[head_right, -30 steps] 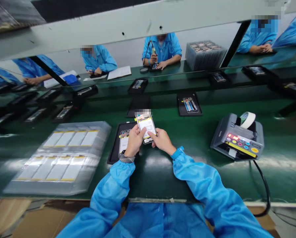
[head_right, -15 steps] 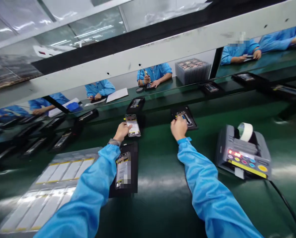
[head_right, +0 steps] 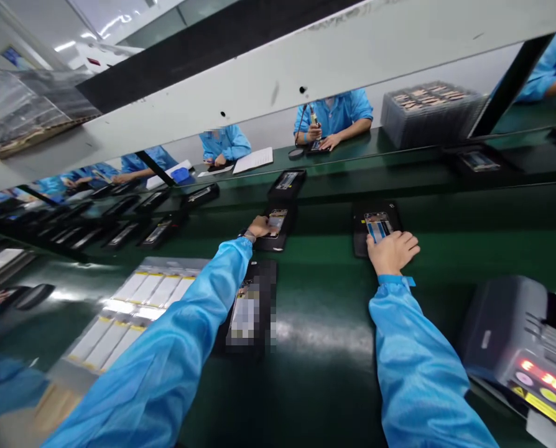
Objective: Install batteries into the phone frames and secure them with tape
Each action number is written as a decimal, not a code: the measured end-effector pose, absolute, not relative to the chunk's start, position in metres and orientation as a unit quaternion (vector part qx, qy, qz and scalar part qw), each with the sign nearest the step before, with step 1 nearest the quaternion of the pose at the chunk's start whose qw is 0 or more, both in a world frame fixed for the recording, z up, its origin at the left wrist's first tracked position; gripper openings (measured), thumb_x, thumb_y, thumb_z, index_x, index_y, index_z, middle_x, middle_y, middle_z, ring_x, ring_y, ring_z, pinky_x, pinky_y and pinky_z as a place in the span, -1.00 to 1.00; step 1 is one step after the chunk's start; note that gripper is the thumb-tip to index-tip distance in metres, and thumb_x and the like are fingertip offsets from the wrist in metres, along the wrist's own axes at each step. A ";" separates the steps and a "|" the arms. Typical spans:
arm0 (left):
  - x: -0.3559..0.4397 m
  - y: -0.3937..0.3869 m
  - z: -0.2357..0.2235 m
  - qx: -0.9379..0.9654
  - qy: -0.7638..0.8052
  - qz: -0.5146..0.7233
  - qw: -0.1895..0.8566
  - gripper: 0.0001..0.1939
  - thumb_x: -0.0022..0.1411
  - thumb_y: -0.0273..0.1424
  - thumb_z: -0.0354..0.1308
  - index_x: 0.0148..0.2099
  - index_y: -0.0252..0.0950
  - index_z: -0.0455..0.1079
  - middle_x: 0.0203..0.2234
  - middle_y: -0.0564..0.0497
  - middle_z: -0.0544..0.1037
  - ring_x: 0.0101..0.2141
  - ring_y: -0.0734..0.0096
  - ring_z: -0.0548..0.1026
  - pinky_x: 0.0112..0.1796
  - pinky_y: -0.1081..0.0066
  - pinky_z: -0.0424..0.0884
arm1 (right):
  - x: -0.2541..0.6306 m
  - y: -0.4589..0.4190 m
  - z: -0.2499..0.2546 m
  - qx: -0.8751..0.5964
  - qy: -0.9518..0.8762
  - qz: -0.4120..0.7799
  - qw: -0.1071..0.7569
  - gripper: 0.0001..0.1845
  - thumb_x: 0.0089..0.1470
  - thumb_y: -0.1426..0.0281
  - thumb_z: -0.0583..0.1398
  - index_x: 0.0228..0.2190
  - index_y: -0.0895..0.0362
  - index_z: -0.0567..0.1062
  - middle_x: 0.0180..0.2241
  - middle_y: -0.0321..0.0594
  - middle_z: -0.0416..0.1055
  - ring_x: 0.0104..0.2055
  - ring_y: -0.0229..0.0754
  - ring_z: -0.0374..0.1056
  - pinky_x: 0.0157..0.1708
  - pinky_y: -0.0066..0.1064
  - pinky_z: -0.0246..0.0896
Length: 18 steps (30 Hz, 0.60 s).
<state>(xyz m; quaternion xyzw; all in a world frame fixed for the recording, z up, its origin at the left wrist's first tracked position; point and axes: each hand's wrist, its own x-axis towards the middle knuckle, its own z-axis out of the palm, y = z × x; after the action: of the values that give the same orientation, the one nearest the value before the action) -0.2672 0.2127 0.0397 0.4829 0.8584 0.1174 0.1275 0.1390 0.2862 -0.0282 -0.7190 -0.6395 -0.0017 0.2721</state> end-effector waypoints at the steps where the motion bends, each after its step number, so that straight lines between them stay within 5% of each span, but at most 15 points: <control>1: -0.266 0.208 0.039 0.489 0.857 0.116 0.112 -0.46 -0.01 -0.19 0.52 -0.09 -0.44 0.50 0.00 -0.37 0.53 0.04 -0.12 0.52 -0.01 0.25 0.40 | 0.139 0.286 -0.026 -0.719 -0.640 0.003 0.272 -0.30 0.06 0.04 0.26 -0.06 0.45 0.45 0.02 0.41 0.27 0.10 0.39 0.10 0.07 0.15 -0.01; 5: -0.249 0.183 0.038 0.497 0.855 0.145 0.039 -0.45 0.14 -0.14 0.42 -0.02 -0.49 0.46 0.03 -0.39 0.48 0.10 -0.05 0.47 0.05 0.27 0.35 | 0.139 0.282 -0.015 -0.716 -0.640 0.042 0.275 -0.26 0.01 0.06 0.31 -0.02 0.46 0.46 0.07 0.50 0.26 0.16 0.47 0.10 0.09 0.20 -0.01; 10: -0.239 0.147 0.056 0.498 0.851 0.167 -0.025 -0.64 0.35 -0.21 0.26 0.03 -0.37 0.46 0.05 -0.20 0.50 0.04 0.15 0.48 0.08 0.08 0.42 | 0.138 0.283 -0.003 -0.748 -0.604 0.071 0.264 0.11 -0.17 0.19 0.47 0.24 0.57 0.25 0.18 0.69 0.20 0.32 0.53 0.02 0.26 0.23 -0.17; 13: -0.263 0.108 0.085 0.488 0.858 0.156 -0.026 -0.69 0.31 -0.27 0.29 0.00 -0.38 0.53 0.01 -0.22 0.55 0.04 0.17 0.48 0.08 0.26 0.38 | 0.134 0.290 0.007 -0.749 -0.606 0.119 0.242 0.27 -0.25 0.34 0.52 0.35 0.53 0.10 0.17 0.66 0.25 0.34 0.45 0.10 0.33 0.19 -0.22; 16: -0.300 0.038 0.117 0.453 0.881 0.131 -0.024 -0.73 0.37 -0.31 0.19 0.04 -0.28 0.55 -0.02 -0.12 0.60 0.01 0.28 0.51 0.06 0.40 0.36 | 0.135 0.294 0.020 -0.758 -0.571 0.203 0.243 -0.02 -0.25 0.54 0.46 0.24 0.31 0.34 0.12 0.51 0.36 0.29 0.35 0.26 0.31 0.10 -0.01; 18: -0.323 -0.018 0.135 0.398 0.912 0.093 -0.030 -0.70 0.36 -0.39 0.13 0.08 -0.29 0.54 -0.02 -0.15 0.61 0.00 0.23 0.54 0.03 0.36 0.39 | 0.137 0.294 0.027 -0.758 -0.535 0.254 0.272 -0.41 -0.28 0.67 0.37 -0.12 0.13 0.55 0.04 0.37 0.45 0.21 0.33 0.36 0.22 0.05 0.18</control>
<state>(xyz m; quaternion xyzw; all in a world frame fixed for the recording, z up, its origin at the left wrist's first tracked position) -0.3233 -0.0182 0.1348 0.3977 0.9123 0.0925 -0.0299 0.1370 0.2936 0.0268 -0.7585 -0.5351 0.2537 0.2721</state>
